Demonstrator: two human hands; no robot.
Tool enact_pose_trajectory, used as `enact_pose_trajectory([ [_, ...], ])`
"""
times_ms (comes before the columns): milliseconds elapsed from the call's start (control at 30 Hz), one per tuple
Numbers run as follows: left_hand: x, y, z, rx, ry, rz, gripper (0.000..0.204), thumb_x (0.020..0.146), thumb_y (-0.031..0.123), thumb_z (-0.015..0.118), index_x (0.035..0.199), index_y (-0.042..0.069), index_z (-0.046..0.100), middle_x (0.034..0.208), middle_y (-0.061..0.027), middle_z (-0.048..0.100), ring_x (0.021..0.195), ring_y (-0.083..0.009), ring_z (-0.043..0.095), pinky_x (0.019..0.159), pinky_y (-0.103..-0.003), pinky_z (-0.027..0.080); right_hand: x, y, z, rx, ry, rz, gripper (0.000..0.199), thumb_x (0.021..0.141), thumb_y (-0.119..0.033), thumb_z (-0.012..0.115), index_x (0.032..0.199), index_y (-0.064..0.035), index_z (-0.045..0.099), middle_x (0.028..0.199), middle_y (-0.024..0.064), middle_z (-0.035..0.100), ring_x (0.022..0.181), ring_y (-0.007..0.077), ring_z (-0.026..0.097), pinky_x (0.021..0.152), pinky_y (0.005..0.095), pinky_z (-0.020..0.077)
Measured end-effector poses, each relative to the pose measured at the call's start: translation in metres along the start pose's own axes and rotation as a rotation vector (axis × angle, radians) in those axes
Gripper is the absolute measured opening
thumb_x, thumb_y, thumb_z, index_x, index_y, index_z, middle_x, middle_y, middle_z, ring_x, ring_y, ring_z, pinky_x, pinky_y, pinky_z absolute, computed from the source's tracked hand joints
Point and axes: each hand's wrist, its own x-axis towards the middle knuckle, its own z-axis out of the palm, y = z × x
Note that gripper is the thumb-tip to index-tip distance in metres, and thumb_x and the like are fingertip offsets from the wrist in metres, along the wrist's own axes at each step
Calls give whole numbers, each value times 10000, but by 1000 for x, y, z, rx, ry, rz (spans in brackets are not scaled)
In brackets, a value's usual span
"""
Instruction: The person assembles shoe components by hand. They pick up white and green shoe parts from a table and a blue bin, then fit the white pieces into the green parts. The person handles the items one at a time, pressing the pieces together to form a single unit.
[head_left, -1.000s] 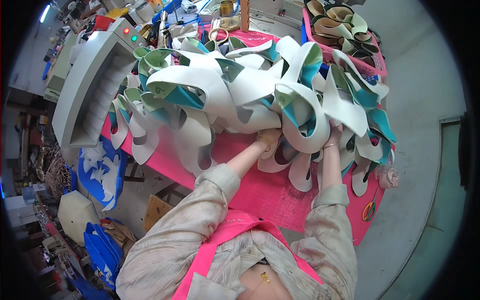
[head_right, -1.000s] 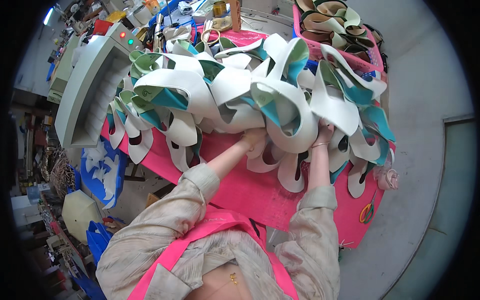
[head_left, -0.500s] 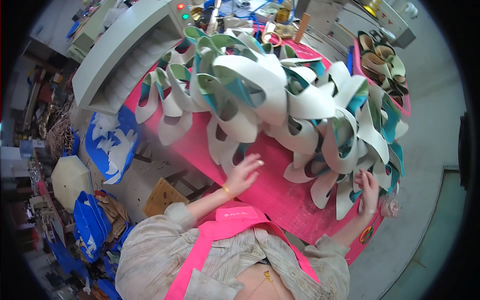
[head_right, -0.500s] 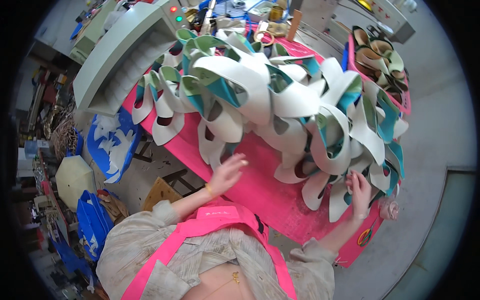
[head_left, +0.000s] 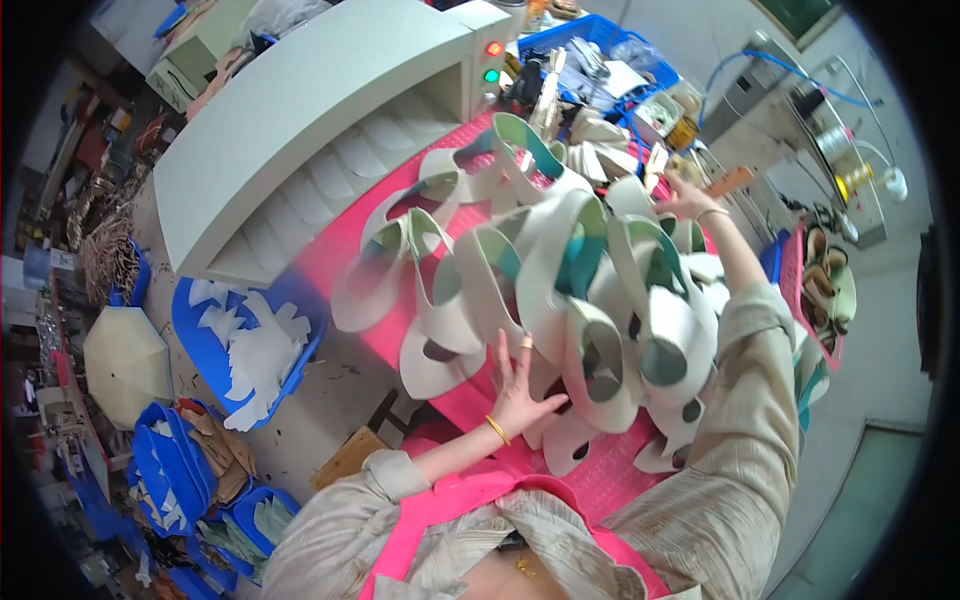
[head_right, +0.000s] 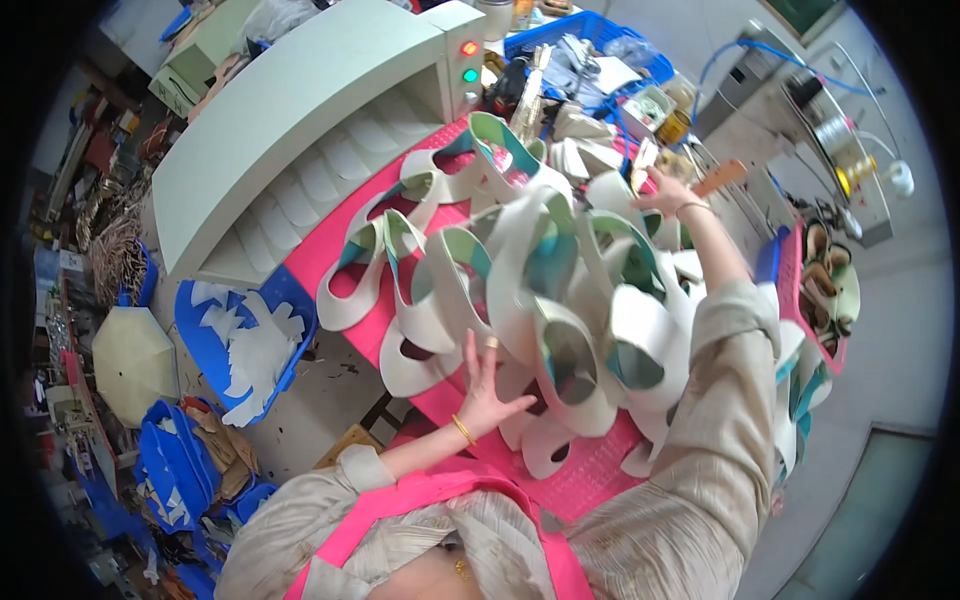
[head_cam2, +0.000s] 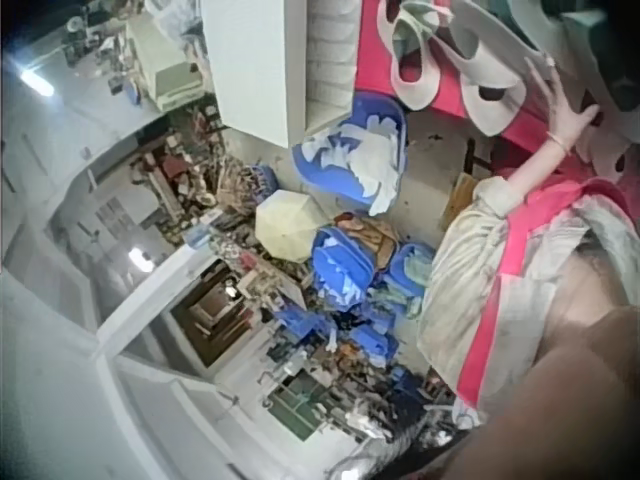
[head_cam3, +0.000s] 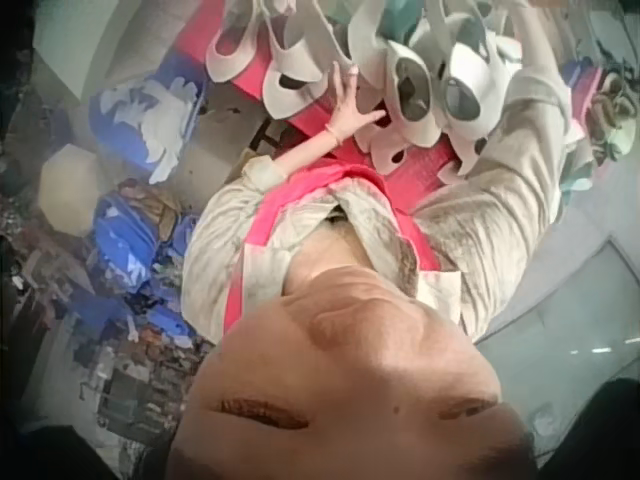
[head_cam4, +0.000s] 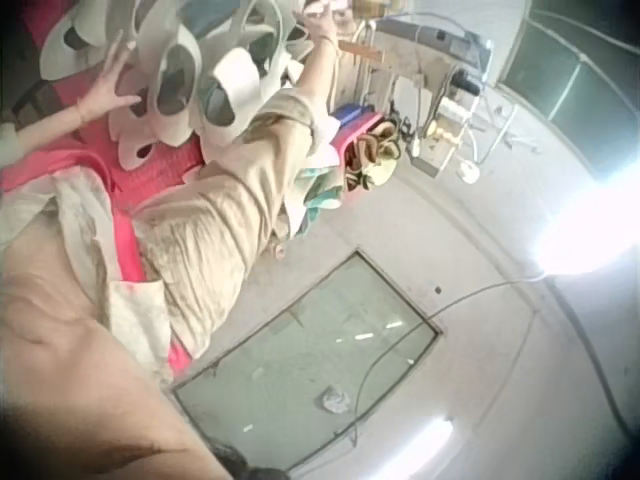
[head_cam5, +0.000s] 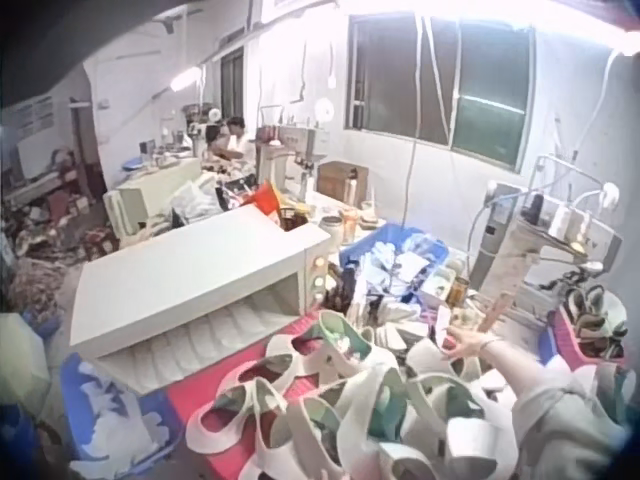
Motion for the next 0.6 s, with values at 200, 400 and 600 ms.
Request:
enact_pose_trajectory([
  [200,30,-30,9,127,-131,-73,1111,541,414,790,1400,286,98,1416,-217,-145,1268,-524,-73,911,-709,142,55,1,44,104,-126,67,823,677,-363,727,1338,-70,335,1270,156,453,1192,233,410,982,309,311],
  [400,72,-28,50,-207,-165,99,1046,553,255,781,1393,219,159,1402,-274,-109,1277,-515,-1,1015,-550,199,2,19,4,225,-220,82,238,784,-187,630,931,0,633,766,1,611,729,74,529,697,248,418],
  [600,119,-6,95,-287,-236,244,992,520,206,775,1359,164,249,1404,-279,-104,1294,-480,16,1049,-470,212,-67,77,-22,357,-11,282,177,784,-164,621,851,-3,645,686,-27,567,619,66,487,562,210,371],
])
